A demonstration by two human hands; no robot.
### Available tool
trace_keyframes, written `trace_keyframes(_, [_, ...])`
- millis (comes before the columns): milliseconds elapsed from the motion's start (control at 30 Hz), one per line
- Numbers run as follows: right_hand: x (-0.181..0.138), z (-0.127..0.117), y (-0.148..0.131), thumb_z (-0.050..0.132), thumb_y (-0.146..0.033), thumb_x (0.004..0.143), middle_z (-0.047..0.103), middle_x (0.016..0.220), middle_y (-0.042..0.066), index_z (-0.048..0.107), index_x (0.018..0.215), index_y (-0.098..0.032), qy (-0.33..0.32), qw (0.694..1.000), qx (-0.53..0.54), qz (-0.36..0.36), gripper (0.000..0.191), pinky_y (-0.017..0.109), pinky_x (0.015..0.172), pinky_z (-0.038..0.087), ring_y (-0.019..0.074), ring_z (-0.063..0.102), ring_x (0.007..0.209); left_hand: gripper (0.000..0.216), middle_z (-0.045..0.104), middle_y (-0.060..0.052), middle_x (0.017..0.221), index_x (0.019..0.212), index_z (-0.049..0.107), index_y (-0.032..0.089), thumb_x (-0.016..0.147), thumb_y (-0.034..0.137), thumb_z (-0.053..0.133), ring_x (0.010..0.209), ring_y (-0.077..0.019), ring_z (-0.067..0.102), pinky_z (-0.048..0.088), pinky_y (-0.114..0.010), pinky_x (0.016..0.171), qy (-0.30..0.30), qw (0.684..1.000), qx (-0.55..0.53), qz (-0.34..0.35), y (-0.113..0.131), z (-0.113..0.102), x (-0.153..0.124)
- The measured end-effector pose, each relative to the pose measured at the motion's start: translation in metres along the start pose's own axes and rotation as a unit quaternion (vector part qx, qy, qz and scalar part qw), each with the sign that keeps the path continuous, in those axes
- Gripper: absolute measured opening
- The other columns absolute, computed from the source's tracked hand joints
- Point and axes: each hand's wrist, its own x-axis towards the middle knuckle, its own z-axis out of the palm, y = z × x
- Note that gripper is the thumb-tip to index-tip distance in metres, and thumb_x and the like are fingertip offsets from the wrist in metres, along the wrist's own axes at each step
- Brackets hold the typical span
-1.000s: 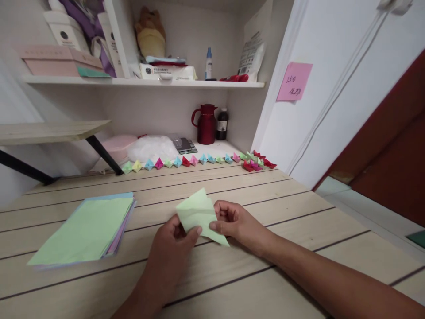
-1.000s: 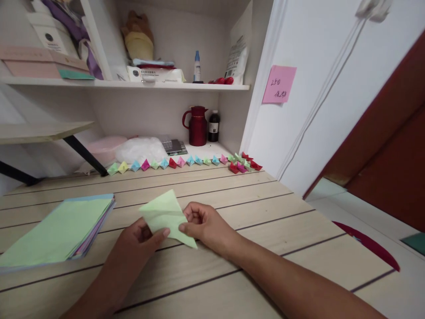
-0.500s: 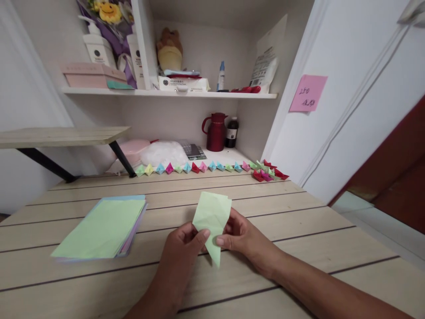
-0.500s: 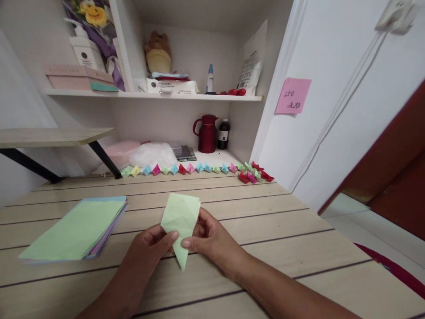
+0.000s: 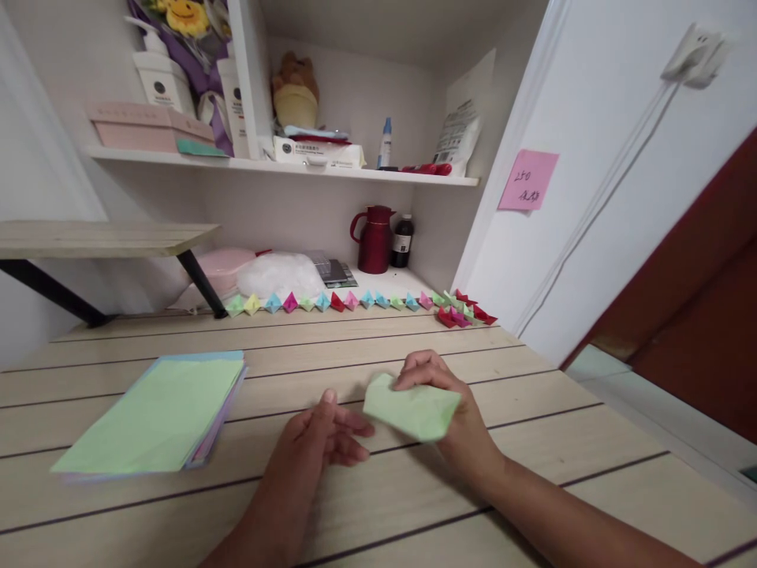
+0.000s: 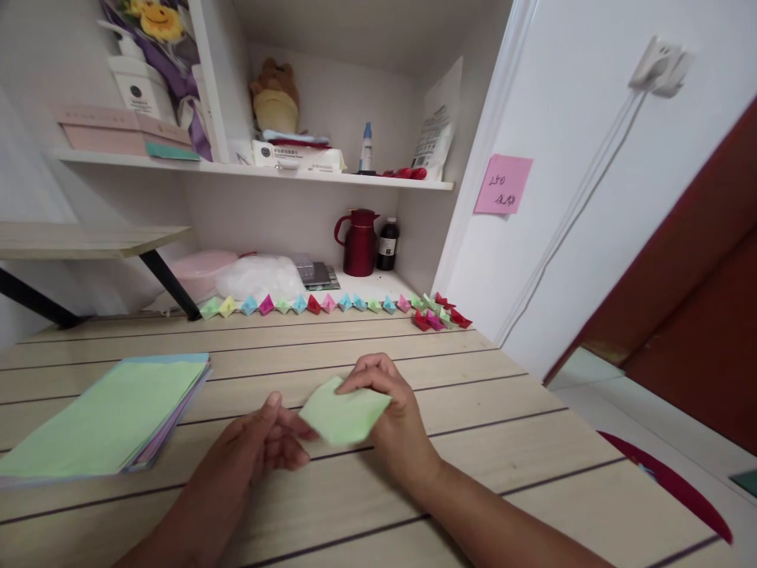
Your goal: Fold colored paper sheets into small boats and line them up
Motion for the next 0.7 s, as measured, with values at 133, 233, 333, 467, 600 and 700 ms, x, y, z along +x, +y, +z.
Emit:
trace_keyframes(133, [-0.006,-0.002,-0.005,0.068,-0.019,0.080,0.055,0.103,0.008,0.073,0.085,-0.024,-0.087,0.992,-0.041,-0.082,0.009,0.030,0.078,0.048,0.0202,0.057,0.095,0.062,0.070,-0.009,0.078,0.089,0.070,0.013,0.080,0.070,0.046,0.068,-0.0185,0.061,0.045,-0.030,0.064,-0.111,0.987,-0.102,-0.056,-0.006,0.004,0.002])
trace_keyframes(233, [-0.008,0.000,-0.005,0.063,-0.018,0.085,0.056,0.104,0.008,0.074,0.088,-0.026,-0.156,0.983,-0.056,-0.079,0.014,0.030,0.076,0.049,0.0198,0.059,0.094,0.052,0.070,-0.008,0.077,0.091,0.071,0.013,0.075,0.061,0.062,0.070,-0.0182,0.061,0.043,-0.027,0.063,-0.132,0.982,-0.116,-0.074,-0.004,0.006,-0.002])
trace_keyframes(333, [-0.008,0.002,-0.002,0.060,-0.018,0.087,0.057,0.105,0.008,0.073,0.087,-0.026,-0.183,0.978,-0.062,-0.071,0.014,0.031,0.078,0.051,0.0196,0.059,0.093,0.048,0.071,-0.007,0.075,0.091,0.072,0.012,0.064,0.052,0.077,0.067,-0.0168,0.061,0.042,-0.026,0.063,-0.145,0.979,-0.112,-0.095,-0.001,0.004,-0.003])
trace_keyframes(467, [-0.006,0.003,0.000,0.063,-0.020,0.085,0.051,0.118,0.010,0.067,0.103,-0.027,-0.171,0.974,-0.104,-0.103,0.020,0.036,0.091,0.049,0.0233,0.054,0.109,0.043,0.072,-0.010,0.080,0.092,0.073,0.010,0.068,0.045,0.077,0.071,-0.0173,0.063,0.045,-0.027,0.067,-0.112,0.981,-0.135,-0.086,-0.001,-0.001,-0.001])
trace_keyframes(600, [-0.006,0.001,-0.001,0.066,-0.016,0.080,0.033,0.141,0.011,0.054,0.125,-0.031,-0.177,0.947,-0.188,-0.192,0.049,0.045,0.104,0.039,0.0293,0.036,0.130,0.037,0.073,-0.012,0.090,0.097,0.071,0.010,0.076,0.040,0.072,0.079,-0.0172,0.065,0.048,-0.026,0.073,-0.052,0.979,-0.178,-0.081,0.001,-0.005,0.000])
trace_keyframes(700, [-0.007,0.000,-0.003,0.062,-0.013,0.082,0.035,0.142,0.008,0.063,0.113,-0.031,-0.211,0.923,-0.238,-0.216,0.035,0.045,0.103,0.038,0.0296,0.036,0.131,0.034,0.073,-0.012,0.096,0.101,0.070,0.010,0.080,0.037,0.068,0.082,-0.0164,0.066,0.050,-0.025,0.074,-0.036,0.976,-0.199,-0.077,0.003,-0.009,0.000])
